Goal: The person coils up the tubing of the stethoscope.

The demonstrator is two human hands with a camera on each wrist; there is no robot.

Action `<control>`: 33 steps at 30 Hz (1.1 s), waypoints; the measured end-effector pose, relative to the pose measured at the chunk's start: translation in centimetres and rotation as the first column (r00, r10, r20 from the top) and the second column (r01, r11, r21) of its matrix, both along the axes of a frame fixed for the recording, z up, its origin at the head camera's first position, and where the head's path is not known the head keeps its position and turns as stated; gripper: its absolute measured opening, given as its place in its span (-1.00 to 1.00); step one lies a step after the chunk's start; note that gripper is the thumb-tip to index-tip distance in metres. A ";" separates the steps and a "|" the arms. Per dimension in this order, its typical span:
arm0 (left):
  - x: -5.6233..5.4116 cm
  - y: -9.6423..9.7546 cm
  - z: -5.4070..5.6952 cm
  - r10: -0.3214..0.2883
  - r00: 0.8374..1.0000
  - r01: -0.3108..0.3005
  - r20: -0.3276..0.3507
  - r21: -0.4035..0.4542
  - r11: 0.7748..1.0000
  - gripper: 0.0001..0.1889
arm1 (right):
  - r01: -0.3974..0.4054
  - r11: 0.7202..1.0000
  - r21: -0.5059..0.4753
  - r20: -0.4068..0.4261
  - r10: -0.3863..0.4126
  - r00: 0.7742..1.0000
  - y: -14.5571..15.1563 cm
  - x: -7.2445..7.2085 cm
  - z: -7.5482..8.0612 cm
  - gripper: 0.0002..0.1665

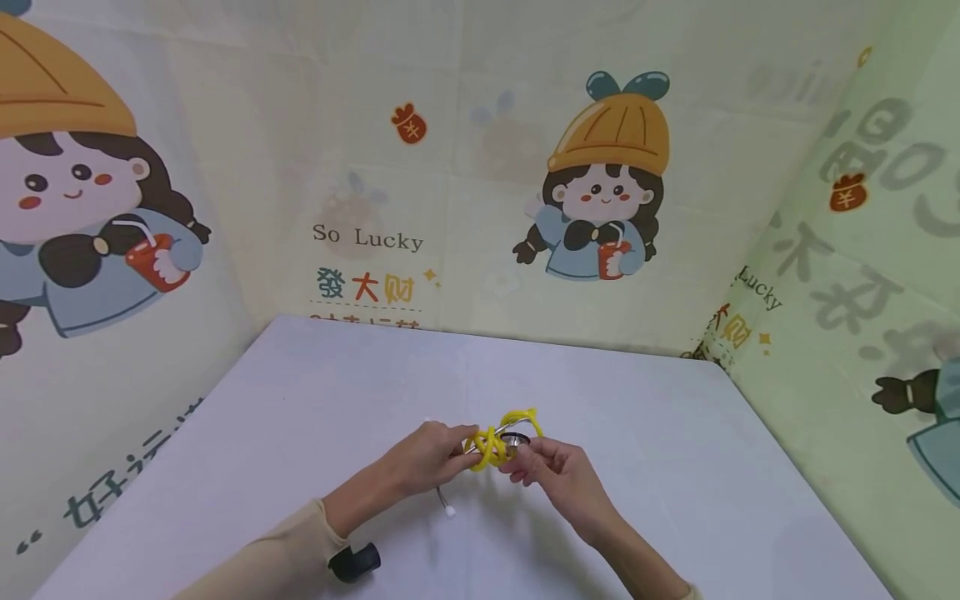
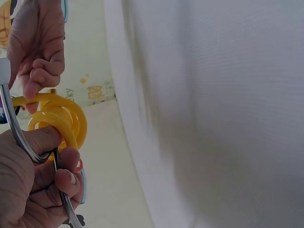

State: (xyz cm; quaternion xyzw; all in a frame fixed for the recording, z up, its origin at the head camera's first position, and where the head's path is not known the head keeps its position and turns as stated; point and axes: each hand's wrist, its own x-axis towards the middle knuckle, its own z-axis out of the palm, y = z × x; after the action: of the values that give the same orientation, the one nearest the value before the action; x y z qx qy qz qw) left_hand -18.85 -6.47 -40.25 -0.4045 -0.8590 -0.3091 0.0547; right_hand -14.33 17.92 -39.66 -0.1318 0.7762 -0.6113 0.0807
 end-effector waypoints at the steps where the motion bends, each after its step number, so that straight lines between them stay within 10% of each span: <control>1: 0.0 0.1 0.0 -0.005 1.000 0.005 -0.012 -0.001 1.000 -0.61 | 0.028 1.000 0.000 0.002 -0.028 1.000 -0.1 0.0 0.0 -0.58; 14: 0.4 0.8 -0.5 -0.017 0.987 0.012 -0.159 -0.031 0.999 -0.70 | 0.299 0.948 0.109 -0.025 -0.298 0.954 -0.2 -0.1 -0.5 -0.34; 24: 0.9 1.4 -0.9 0.026 0.975 -0.039 -0.222 -0.051 0.998 -0.60 | 0.335 0.929 0.159 -0.086 -0.325 0.942 0.1 0.0 -0.4 -0.50; 33: 0.9 1.7 -1.0 0.046 0.969 -0.065 -0.242 -0.068 0.996 -0.59 | 0.340 0.938 0.069 0.038 -0.343 0.939 0.0 0.2 -0.2 -0.41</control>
State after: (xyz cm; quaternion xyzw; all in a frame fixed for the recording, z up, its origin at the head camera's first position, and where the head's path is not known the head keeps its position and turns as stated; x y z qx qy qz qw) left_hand -17.96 -4.73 -41.23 -0.4165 -0.8681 -0.2235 0.1517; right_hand -14.10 17.97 -39.88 0.0225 0.8034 -0.5950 -0.0034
